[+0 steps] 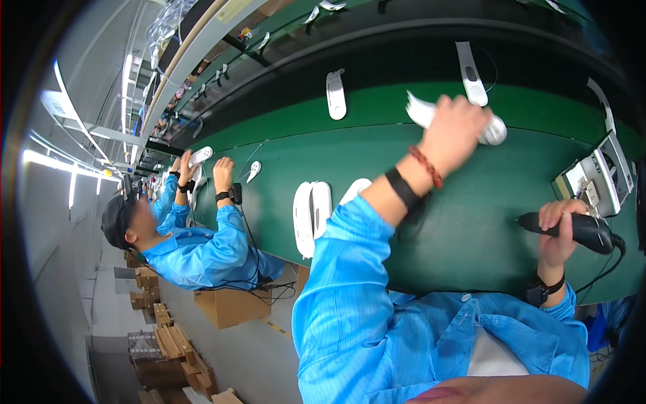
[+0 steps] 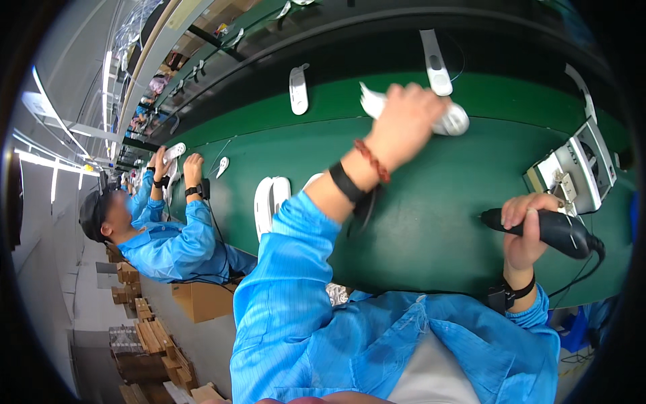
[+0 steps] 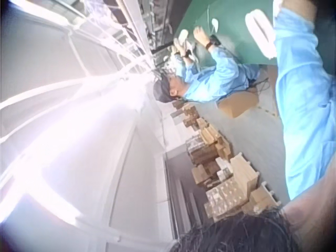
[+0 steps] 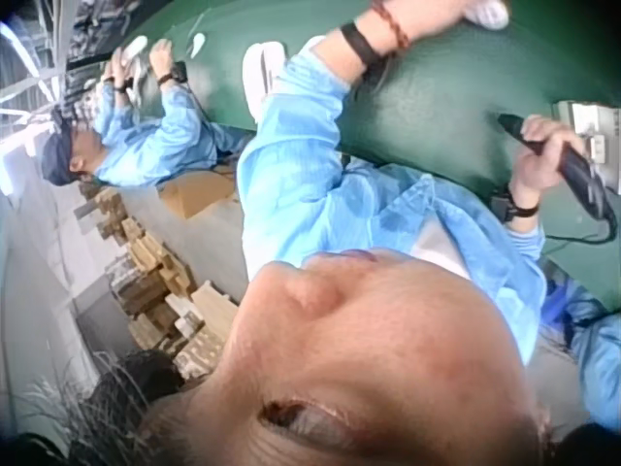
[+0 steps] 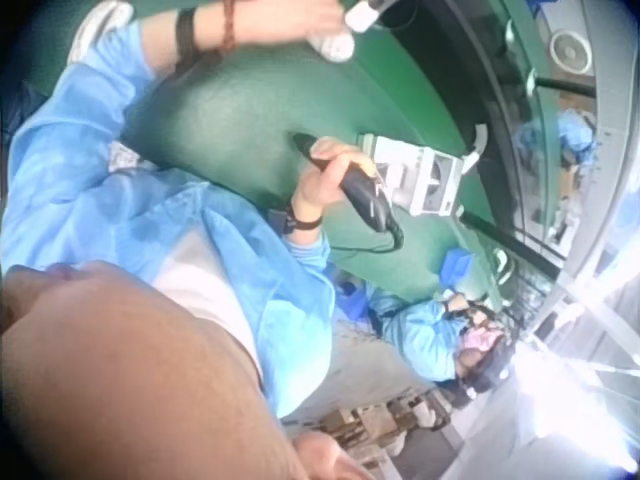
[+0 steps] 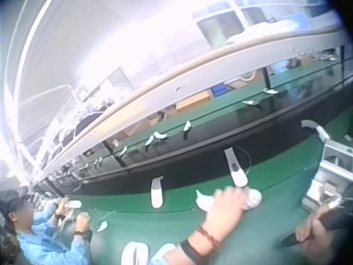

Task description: Assembling white plastic housings using a handheld power screwdriver on a factory production line.

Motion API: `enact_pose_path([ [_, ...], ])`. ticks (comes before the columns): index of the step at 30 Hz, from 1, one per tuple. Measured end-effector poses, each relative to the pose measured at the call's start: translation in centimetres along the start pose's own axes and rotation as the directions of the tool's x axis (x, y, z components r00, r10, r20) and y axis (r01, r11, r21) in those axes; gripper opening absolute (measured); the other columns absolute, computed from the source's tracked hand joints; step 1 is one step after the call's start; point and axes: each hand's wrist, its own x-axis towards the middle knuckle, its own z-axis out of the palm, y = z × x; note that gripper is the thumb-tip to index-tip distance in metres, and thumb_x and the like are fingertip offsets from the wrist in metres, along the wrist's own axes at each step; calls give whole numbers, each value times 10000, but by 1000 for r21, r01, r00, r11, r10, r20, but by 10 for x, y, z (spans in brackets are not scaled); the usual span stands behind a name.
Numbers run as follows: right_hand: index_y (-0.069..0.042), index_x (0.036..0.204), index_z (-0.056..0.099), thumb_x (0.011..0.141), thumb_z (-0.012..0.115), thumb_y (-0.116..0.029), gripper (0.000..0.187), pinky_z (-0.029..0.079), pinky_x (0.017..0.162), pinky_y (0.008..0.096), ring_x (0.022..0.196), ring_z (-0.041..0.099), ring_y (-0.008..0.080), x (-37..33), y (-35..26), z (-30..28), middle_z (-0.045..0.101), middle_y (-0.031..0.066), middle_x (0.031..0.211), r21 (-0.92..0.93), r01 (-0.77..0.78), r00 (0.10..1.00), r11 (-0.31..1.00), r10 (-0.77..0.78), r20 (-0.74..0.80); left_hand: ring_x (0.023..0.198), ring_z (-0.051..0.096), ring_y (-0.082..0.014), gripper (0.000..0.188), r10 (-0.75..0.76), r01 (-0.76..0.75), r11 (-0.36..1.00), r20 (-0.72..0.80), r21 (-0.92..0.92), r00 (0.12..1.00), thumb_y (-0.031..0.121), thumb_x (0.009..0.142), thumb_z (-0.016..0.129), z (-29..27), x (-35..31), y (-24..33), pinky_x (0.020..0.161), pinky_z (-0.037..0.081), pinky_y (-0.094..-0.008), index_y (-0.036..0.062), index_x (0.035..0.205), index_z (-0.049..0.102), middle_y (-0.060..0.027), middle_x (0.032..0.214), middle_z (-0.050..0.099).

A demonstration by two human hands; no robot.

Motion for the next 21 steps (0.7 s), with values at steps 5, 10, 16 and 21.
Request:
enact_pose_path([
  [5,-50,1014,448,992,535,-94,100,441,590,317,600,484,157,-4,3,4,505,70,735,-27,-86,996,996,86,12,1093,612,-240,257,-131,53,949,235,312,963,185,945,567,73,29,-90,952,436,-465,195,1183,665,-34,1077,657],
  [10,-50,1013,445,997,559,-120,134,451,588,313,594,488,154,-3,7,3,501,69,718,-34,-133,991,991,132,-36,1271,578,-267,343,-458,321,886,516,335,724,224,998,496,104,82,-68,1111,330,-598,182,1300,654,-77,1311,643],
  [16,-51,1007,441,982,586,-128,166,455,587,311,593,492,156,-3,14,4,500,68,721,-29,-191,981,981,190,-29,1300,551,-214,326,3,-34,978,151,207,988,234,1001,524,151,121,-23,1143,315,-499,240,1293,670,-18,1298,647],
  [21,-53,1002,438,971,599,-124,179,460,586,317,593,499,161,-5,13,3,504,69,723,-28,-204,979,979,203,-32,1229,578,-200,262,96,-185,959,373,212,923,234,977,566,156,131,-2,1097,358,-446,217,1205,695,9,1212,662],
])
